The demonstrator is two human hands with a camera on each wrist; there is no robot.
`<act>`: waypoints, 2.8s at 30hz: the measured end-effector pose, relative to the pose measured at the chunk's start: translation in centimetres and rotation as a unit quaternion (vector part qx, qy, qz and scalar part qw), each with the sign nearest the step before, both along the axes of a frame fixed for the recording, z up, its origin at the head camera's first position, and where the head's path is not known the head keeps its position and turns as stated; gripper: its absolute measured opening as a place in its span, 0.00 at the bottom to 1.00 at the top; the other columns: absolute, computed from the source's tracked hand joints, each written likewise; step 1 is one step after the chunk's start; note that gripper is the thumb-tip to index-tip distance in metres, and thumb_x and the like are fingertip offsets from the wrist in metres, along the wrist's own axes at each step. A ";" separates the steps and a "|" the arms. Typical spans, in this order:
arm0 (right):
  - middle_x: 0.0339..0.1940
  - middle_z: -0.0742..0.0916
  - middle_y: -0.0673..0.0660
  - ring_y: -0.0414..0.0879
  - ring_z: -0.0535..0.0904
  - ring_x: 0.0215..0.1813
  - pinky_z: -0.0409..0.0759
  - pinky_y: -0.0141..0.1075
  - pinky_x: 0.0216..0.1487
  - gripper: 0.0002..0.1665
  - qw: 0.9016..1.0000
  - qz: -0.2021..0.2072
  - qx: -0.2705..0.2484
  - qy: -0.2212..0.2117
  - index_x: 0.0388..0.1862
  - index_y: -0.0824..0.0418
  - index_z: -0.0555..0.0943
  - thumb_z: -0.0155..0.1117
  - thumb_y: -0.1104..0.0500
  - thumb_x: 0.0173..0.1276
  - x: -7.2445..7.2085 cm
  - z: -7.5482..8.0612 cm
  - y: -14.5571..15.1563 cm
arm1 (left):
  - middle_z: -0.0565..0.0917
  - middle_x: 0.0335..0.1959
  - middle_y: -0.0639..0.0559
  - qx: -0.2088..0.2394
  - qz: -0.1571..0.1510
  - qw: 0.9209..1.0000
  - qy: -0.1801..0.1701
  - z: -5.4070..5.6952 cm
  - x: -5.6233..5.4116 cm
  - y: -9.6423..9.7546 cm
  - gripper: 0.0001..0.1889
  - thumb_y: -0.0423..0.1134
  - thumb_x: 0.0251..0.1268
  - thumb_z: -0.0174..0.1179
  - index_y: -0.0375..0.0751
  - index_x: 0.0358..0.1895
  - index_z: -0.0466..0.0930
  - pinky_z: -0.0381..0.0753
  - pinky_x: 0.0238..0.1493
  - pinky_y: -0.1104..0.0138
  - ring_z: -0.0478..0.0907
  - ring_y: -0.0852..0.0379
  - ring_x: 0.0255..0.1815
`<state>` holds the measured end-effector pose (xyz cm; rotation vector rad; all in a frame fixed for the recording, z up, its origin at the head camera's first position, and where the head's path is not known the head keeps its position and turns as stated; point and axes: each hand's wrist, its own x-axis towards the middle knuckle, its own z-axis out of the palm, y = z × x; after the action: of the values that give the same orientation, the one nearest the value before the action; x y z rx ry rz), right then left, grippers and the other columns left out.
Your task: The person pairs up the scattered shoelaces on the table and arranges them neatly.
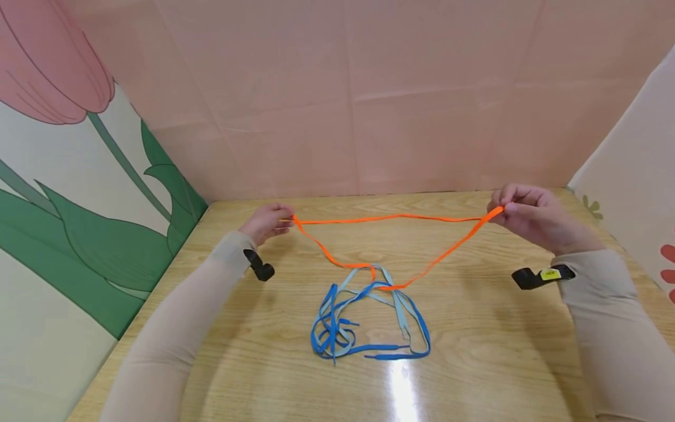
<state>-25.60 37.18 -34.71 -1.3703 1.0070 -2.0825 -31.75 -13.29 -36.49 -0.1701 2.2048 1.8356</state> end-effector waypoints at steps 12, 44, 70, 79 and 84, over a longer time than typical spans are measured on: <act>0.35 0.81 0.59 0.47 0.77 0.35 0.79 0.37 0.38 0.04 0.870 -0.176 0.437 0.144 0.42 0.66 0.76 0.55 0.67 0.72 2.8 -1.0 -9.0 | 0.78 0.41 0.48 0.004 0.003 1.000 -0.007 -0.7 -0.1 0.4 0.15 0.36 0.74 0.52 0.31 0.57 0.73 0.74 0.62 0.54 0.78 0.45 0.53; 0.44 0.85 0.56 0.48 0.82 0.44 0.81 0.34 0.42 0.10 0.799 -0.177 0.539 0.200 0.48 0.59 0.80 0.60 0.57 0.71 5.5 -2.7 -17.0 | 0.79 0.47 0.44 0.004 -0.001 1.000 -0.020 -1.3 -0.3 1.1 0.14 0.36 0.73 0.53 0.32 0.56 0.73 0.72 0.64 0.51 0.78 0.45 0.53; 0.20 0.73 0.47 0.40 0.67 0.24 0.63 0.31 0.25 0.19 0.627 -0.238 0.712 0.209 0.27 0.55 0.73 0.68 0.44 0.63 6.6 -5.2 -15.9 | 0.78 0.52 0.41 0.000 -0.016 1.000 -0.027 -1.1 0.2 1.5 0.09 0.37 0.73 0.53 0.37 0.50 0.75 0.72 0.64 0.52 0.79 0.48 0.49; 0.22 0.75 0.49 0.40 0.69 0.24 0.66 0.30 0.25 0.11 0.605 -0.253 0.710 0.258 0.27 0.57 0.72 0.67 0.58 0.62 6.8 -5.9 -16.9 | 0.78 0.55 0.39 -0.001 -0.013 1.000 -0.026 -1.1 0.3 1.4 0.10 0.36 0.73 0.53 0.36 0.50 0.75 0.72 0.64 0.51 0.76 0.41 0.58; 0.22 0.75 0.49 0.40 0.70 0.23 0.68 0.30 0.24 0.09 0.622 -0.244 0.709 0.225 0.28 0.57 0.73 0.64 0.60 0.65 6.6 -5.8 -16.5 | 0.79 0.47 0.43 -0.002 -0.013 1.000 -0.028 -1.2 0.2 1.3 0.09 0.37 0.74 0.52 0.36 0.50 0.76 0.72 0.64 0.51 0.73 0.39 0.62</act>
<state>-18.96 20.65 -40.52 -0.6368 2.5758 -0.4235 -31.54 -12.01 -37.66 -0.1911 2.1641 1.7902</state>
